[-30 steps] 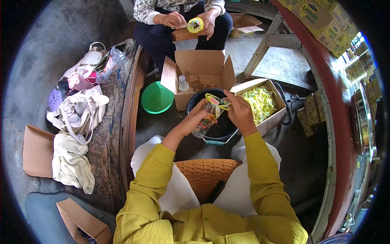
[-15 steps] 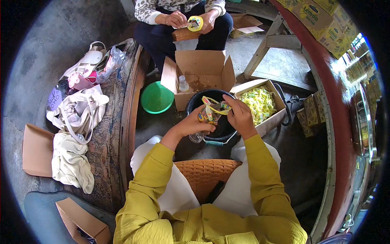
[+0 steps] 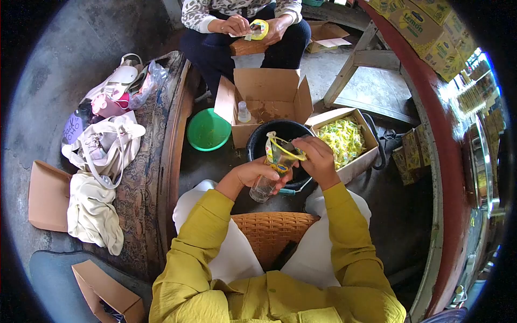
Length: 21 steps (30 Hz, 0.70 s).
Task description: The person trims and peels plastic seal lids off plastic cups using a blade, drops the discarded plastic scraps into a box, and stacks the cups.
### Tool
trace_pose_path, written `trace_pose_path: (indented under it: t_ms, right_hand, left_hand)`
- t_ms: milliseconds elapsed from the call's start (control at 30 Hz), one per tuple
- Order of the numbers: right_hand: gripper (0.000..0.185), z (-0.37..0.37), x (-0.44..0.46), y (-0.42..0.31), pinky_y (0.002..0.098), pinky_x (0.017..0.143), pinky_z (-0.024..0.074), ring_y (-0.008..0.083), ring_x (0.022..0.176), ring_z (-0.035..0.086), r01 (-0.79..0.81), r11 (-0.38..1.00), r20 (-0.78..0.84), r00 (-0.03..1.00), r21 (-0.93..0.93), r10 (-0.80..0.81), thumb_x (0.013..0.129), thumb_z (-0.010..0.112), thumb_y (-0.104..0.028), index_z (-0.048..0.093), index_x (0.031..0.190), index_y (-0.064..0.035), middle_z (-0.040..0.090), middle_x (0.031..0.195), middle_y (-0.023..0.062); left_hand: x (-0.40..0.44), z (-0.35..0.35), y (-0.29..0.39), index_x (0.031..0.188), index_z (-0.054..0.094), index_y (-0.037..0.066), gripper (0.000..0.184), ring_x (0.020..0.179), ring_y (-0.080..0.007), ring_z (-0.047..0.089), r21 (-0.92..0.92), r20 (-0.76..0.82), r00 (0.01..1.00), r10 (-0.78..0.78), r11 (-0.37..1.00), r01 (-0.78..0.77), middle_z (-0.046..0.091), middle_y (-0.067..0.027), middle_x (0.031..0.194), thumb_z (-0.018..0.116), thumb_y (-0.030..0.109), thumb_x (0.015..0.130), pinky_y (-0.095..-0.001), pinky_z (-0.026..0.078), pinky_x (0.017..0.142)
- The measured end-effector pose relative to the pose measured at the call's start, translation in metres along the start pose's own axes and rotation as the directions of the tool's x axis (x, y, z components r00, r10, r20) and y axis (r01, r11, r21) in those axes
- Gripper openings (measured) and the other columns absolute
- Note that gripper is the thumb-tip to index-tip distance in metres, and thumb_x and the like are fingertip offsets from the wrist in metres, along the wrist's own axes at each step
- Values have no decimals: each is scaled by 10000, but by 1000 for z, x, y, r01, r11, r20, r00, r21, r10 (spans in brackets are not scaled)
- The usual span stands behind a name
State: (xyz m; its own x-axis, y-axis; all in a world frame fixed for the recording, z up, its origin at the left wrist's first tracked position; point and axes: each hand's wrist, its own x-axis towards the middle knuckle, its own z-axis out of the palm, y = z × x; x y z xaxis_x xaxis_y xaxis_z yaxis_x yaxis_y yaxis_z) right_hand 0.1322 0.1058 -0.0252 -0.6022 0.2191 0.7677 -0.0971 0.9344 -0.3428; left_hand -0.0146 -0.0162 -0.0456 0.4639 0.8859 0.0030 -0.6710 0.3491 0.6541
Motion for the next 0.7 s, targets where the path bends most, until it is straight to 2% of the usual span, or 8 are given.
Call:
trace_pose_path:
  t_ms: [233, 333, 433, 567, 700]
  right_hand:
    - [306, -3, 4, -7, 343, 695, 496, 270, 766, 602, 28, 1000, -22, 999, 14, -27, 551, 563, 85, 593, 846, 10, 609, 785, 123]
    - [302, -3, 4, -9, 349, 705, 496, 271, 766, 604, 29, 999, -16, 999, 26, -28, 552, 566, 80, 592, 845, 12, 609, 785, 123]
    - [297, -3, 5, -9, 354, 712, 496, 272, 770, 604, 41, 999, -19, 999, 32, -41, 554, 577, 70, 593, 845, 12, 609, 789, 122]
    - [290, -1, 5, -13, 356, 725, 496, 270, 784, 605, 58, 997, -41, 998, 58, -56, 557, 596, 53, 594, 844, 11, 612, 803, 123]
    - [304, -2, 5, -12, 335, 714, 505, 256, 775, 617, 79, 996, -48, 996, 37, -77, 539, 685, -13, 604, 832, 5, 629, 813, 115]
  left_hand:
    - [2, 0, -6, 1146, 374, 15, 546, 613, -146, 538, -194, 161, 987, 5, 981, 26, 490, -55, 773, 631, 153, 685, -290, 471, 538]
    - [5, 4, -12, 1124, 370, 10, 546, 582, -147, 527, -334, 261, 965, 22, 940, 69, 484, -58, 758, 633, 154, 666, -292, 468, 531]
    - [7, 1, -13, 1113, 368, 16, 547, 559, -141, 513, -361, 312, 950, 21, 927, 98, 482, -61, 749, 628, 152, 652, -295, 464, 519]
    - [8, 7, -17, 1099, 357, 19, 552, 545, -139, 504, -485, 411, 910, 59, 859, 163, 480, -64, 740, 623, 151, 633, -293, 448, 499]
    - [12, 7, -21, 1090, 345, 21, 552, 542, -142, 505, -519, 472, 878, 85, 831, 199, 472, -60, 725, 622, 145, 629, -289, 435, 482]
